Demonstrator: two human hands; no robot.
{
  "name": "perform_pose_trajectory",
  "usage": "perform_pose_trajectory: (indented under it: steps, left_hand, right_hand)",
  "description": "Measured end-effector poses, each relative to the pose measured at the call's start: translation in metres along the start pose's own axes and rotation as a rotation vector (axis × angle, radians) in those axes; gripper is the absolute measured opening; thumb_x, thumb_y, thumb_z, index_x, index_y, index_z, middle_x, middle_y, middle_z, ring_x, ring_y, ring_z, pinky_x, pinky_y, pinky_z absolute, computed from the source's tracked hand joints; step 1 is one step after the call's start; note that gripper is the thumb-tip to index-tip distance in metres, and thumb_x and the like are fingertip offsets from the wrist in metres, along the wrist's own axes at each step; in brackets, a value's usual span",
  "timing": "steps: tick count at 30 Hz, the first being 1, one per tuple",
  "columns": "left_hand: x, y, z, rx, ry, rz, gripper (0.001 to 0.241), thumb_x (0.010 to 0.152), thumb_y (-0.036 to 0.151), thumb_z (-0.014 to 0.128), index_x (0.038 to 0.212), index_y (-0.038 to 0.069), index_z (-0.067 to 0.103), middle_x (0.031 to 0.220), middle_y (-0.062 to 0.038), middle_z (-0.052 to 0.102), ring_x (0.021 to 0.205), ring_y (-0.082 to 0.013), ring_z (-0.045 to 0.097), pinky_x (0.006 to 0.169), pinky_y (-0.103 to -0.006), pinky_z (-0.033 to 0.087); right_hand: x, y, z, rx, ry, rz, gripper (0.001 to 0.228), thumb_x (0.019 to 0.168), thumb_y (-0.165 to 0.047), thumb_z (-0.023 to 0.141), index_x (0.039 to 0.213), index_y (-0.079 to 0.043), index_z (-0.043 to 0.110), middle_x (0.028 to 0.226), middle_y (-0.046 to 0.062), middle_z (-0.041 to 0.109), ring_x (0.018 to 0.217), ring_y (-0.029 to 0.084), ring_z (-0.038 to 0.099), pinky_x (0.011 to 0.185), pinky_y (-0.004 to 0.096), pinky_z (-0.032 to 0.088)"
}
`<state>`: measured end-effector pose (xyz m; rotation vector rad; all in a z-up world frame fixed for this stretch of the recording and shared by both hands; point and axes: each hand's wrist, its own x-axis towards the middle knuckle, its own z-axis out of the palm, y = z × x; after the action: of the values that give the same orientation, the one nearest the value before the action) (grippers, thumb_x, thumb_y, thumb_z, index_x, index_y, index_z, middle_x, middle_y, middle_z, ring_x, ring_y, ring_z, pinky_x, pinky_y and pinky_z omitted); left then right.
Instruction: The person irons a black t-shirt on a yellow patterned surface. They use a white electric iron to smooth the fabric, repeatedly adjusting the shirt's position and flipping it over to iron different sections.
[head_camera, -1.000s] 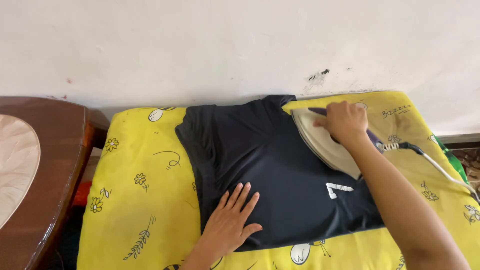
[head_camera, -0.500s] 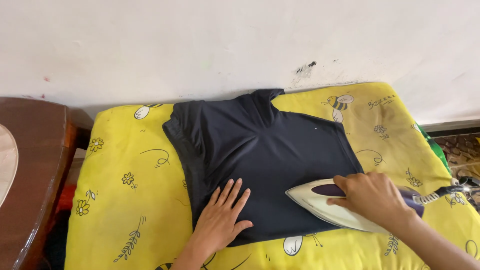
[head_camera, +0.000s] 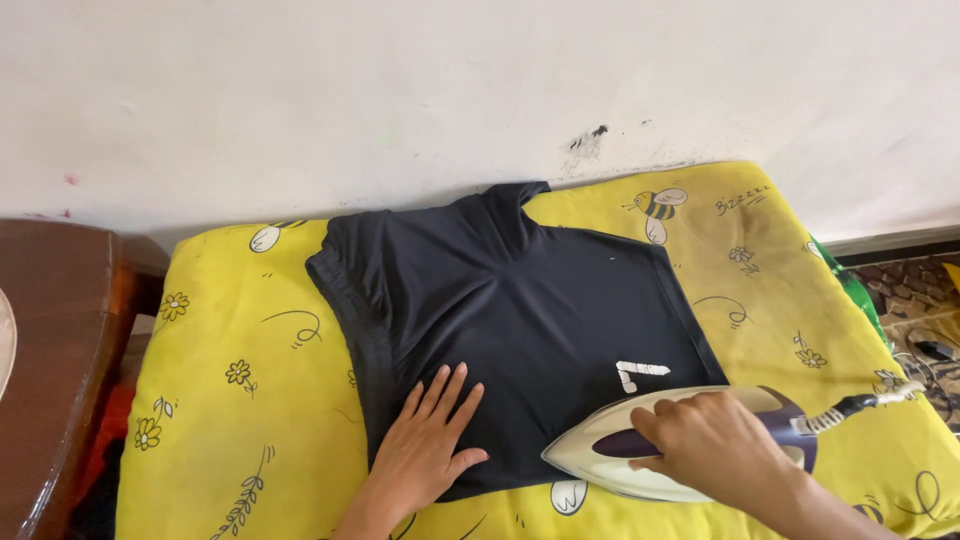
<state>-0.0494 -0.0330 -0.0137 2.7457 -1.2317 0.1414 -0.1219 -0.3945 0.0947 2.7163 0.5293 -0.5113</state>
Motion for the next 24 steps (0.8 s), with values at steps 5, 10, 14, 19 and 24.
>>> perform_pose_trajectory:
  steps: [5, 10, 14, 19, 24]
  left_hand:
    - [0.0, -0.001, -0.005, -0.063, -0.008, 0.003, 0.08, 0.099, 0.062, 0.056, 0.159, 0.014, 0.034, 0.169, -0.015, 0.02, 0.154, -0.0338, 0.018, 0.118, -0.0495, 0.022]
    - [-0.003, 0.001, -0.031, -0.255, 0.223, 0.07, 0.049, 0.102, 0.034, 0.062, 0.141, 0.005, 0.059, 0.139, -0.012, 0.065, 0.134, -0.0302, 0.054, 0.112, -0.0492, 0.038]
    - [-0.018, 0.008, -0.038, -0.125, 0.46, 0.154, 0.026, 0.1, 0.019, 0.065, 0.116, 0.0, 0.071, 0.093, -0.008, 0.069, 0.085, -0.0249, 0.064, 0.079, -0.041, 0.048]
    - [-0.07, -0.004, 0.008, 0.107, 0.612, 0.115, 0.03, 0.099, 0.036, 0.061, 0.108, 0.01, 0.074, 0.09, -0.003, 0.067, 0.082, -0.0229, 0.065, 0.069, -0.0377, 0.048]
    - [-0.097, -0.025, 0.05, 0.243, 0.905, -0.053, 0.036, 0.097, 0.006, 0.05, 0.108, 0.032, 0.074, 0.104, 0.006, 0.073, 0.077, -0.0144, 0.071, 0.067, -0.0324, 0.056]
  right_hand:
    - [-0.001, 0.027, -0.023, 0.04, -0.087, 0.243, 0.056, 0.09, -0.081, 0.058, 0.094, -0.025, 0.057, 0.073, -0.005, 0.067, 0.068, 0.024, 0.072, 0.058, 0.042, 0.058]
    - [0.029, 0.123, -0.037, 0.087, -0.2, 0.654, 0.054, 0.091, -0.077, 0.052, 0.112, -0.029, 0.064, 0.078, -0.006, 0.074, 0.068, 0.012, 0.074, 0.061, 0.025, 0.064]
    - [0.061, 0.203, -0.02, 0.079, -0.102, 0.845, 0.072, 0.083, -0.089, 0.047, 0.117, -0.03, 0.07, 0.102, 0.006, 0.082, 0.097, 0.029, 0.079, 0.075, 0.039, 0.06]
    - [0.08, 0.22, 0.027, -0.331, 0.245, 0.72, 0.067, 0.082, -0.074, 0.06, 0.131, -0.028, 0.06, 0.128, -0.001, 0.069, 0.119, 0.021, 0.064, 0.089, 0.035, 0.061]
    - [0.033, 0.124, 0.025, 0.255, 0.355, 0.578, 0.07, 0.084, -0.068, 0.057, 0.131, -0.017, 0.055, 0.142, 0.008, 0.054, 0.116, 0.03, 0.065, 0.08, 0.051, 0.07]
